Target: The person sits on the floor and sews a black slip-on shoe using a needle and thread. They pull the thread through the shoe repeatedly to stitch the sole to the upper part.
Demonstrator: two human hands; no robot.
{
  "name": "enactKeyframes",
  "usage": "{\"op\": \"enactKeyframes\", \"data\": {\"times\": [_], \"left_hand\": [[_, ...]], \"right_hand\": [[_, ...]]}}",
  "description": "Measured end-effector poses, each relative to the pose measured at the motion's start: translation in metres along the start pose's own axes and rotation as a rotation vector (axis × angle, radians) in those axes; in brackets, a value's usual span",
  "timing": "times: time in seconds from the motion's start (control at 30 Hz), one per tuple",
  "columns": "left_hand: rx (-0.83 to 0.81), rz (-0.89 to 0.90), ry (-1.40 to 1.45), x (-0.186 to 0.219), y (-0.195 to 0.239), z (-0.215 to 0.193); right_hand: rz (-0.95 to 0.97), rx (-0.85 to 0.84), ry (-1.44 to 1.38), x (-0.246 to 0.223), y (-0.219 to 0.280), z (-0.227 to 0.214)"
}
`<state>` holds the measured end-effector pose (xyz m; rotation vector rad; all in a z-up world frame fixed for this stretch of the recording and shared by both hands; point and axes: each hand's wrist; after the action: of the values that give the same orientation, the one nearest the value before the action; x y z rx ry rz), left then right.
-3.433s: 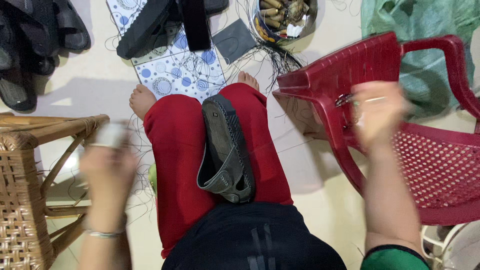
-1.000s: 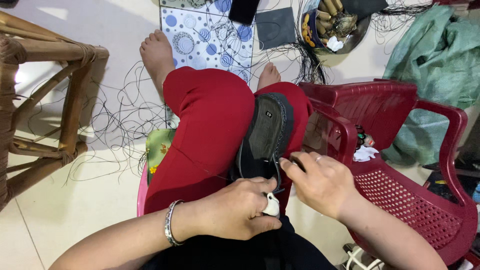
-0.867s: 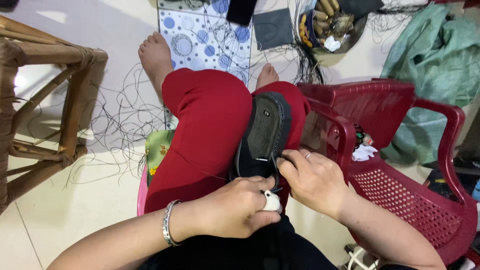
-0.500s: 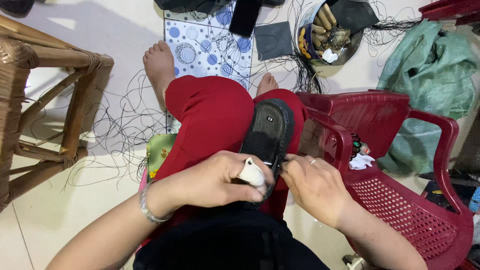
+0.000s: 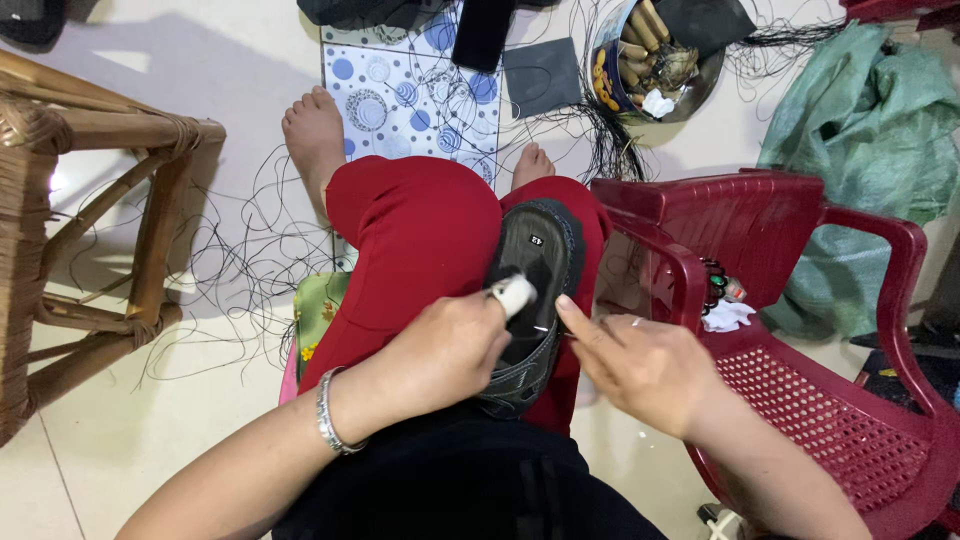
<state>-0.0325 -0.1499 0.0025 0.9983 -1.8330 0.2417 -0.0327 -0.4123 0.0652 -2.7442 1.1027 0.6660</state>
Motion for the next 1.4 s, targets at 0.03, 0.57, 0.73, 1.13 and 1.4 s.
{"op": "enactKeyframes", "data": {"times": [0.03, 0.57, 0.73, 1.13, 1.4], "left_hand": [[0.026, -0.030, -0.010, 0.003, 0.002, -0.011], [0.125, -0.150, 0.299, 0.024, 0.013, -0.028], [0.090, -0.178, 0.447, 0.025, 0.007, -0.018], [0.064, -0.275, 0.535, 0.028, 0.011, 0.008], [0.123, -0.197, 0.377, 0.008, 0.010, 0.010]], "right_hand": [[0.108, -0.202, -0.124, 0.000, -0.006, -0.021], [0.264, 0.028, -0.354, -0.003, 0.020, 0.024], [0.228, 0.006, -0.239, 0.002, 0.031, 0.026], [0.198, -0.228, 0.256, -0.040, -0.005, 0.020], [0.129, -0.030, -0.081, -0.019, -0.008, 0.029]]}}
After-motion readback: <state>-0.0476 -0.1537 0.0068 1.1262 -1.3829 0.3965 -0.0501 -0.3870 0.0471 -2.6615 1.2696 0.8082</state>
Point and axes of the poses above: each hand's wrist, its own y-axis away from the middle knuckle, its own z-axis out of the palm, x = y × z, and after that the axes turned 10 degrees about -y, right-handed
